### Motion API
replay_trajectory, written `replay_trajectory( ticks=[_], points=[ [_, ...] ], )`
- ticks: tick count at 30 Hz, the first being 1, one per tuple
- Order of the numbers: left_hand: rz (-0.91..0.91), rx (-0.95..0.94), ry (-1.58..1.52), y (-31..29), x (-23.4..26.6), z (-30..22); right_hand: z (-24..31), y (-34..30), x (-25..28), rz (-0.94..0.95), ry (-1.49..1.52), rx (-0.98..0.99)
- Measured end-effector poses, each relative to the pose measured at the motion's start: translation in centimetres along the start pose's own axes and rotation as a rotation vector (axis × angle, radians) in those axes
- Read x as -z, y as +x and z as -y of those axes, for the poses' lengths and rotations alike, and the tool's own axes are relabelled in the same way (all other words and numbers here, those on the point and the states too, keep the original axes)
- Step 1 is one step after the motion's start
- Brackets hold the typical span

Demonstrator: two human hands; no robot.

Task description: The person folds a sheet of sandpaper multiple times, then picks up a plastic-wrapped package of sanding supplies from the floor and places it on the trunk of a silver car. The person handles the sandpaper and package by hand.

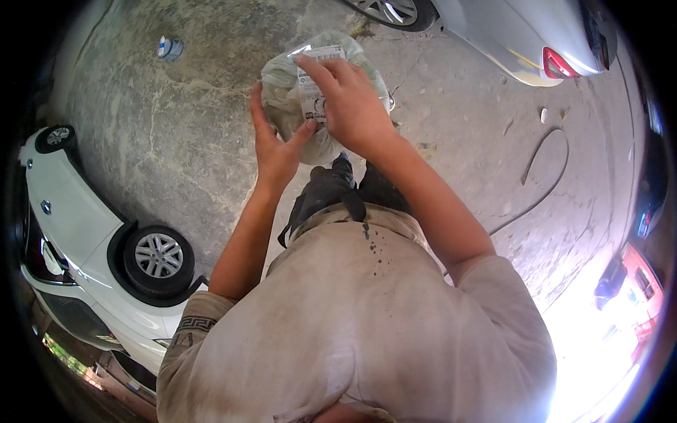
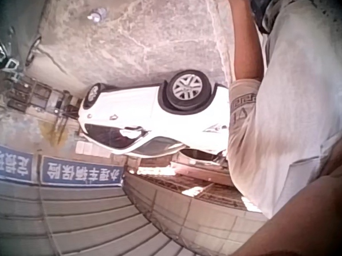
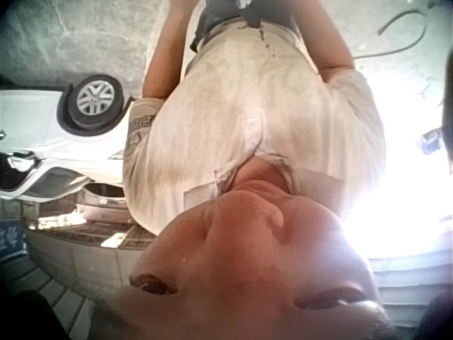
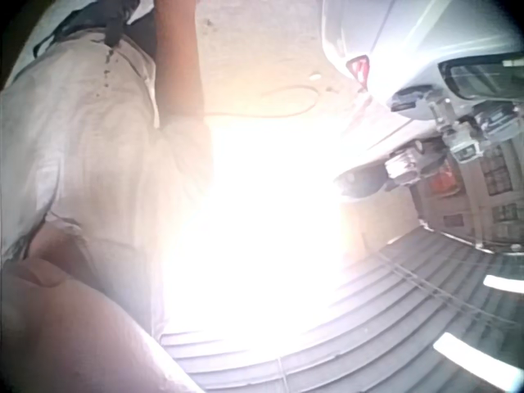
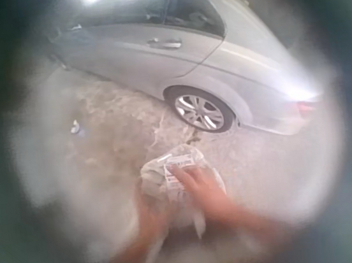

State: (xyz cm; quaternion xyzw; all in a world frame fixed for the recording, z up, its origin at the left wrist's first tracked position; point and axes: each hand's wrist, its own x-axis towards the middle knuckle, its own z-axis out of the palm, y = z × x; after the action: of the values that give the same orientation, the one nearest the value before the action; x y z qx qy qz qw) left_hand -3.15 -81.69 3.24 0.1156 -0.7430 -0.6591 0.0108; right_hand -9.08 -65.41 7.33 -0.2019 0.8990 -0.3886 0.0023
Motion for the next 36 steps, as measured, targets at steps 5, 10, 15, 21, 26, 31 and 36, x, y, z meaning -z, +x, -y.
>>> replay_trajectory(
  ticks=[5, 10, 15, 21, 26, 31, 36],
  points=[
    [-0.008, -0.040, 0.046, -0.2, -0.2, 0.2, -0.4, 0.4, -0.6, 0.059, -0.070, 0.147],
    [-0.010, -0.071, 0.030, 0.0, -0.3, 0.6, -0.2, 0.6, -0.6, 0.038, -0.146, 0.242],
    [-0.013, -0.096, 0.070, -0.1, -0.3, 1.1, 0.2, 0.5, -0.6, 0.089, -0.156, 0.169],
    [0.002, -0.096, 0.086, -0.1, -0.3, 0.8, -0.4, 0.2, -0.8, 0.022, -0.158, 0.184],
    [-0.006, -0.104, 0.094, -0.2, -0.2, 0.6, -0.3, 0.1, -0.5, 0.068, -0.120, 0.088],
    [-0.018, -0.099, 0.114, -0.3, -0.3, 0.3, -0.9, 0.2, 1.2, -0.065, -0.143, 0.117],
    [-0.018, -0.108, 0.126, -0.2, -0.3, 0.3, -1.2, 0.0, 1.3, -0.075, -0.244, 0.226]
  ],
)
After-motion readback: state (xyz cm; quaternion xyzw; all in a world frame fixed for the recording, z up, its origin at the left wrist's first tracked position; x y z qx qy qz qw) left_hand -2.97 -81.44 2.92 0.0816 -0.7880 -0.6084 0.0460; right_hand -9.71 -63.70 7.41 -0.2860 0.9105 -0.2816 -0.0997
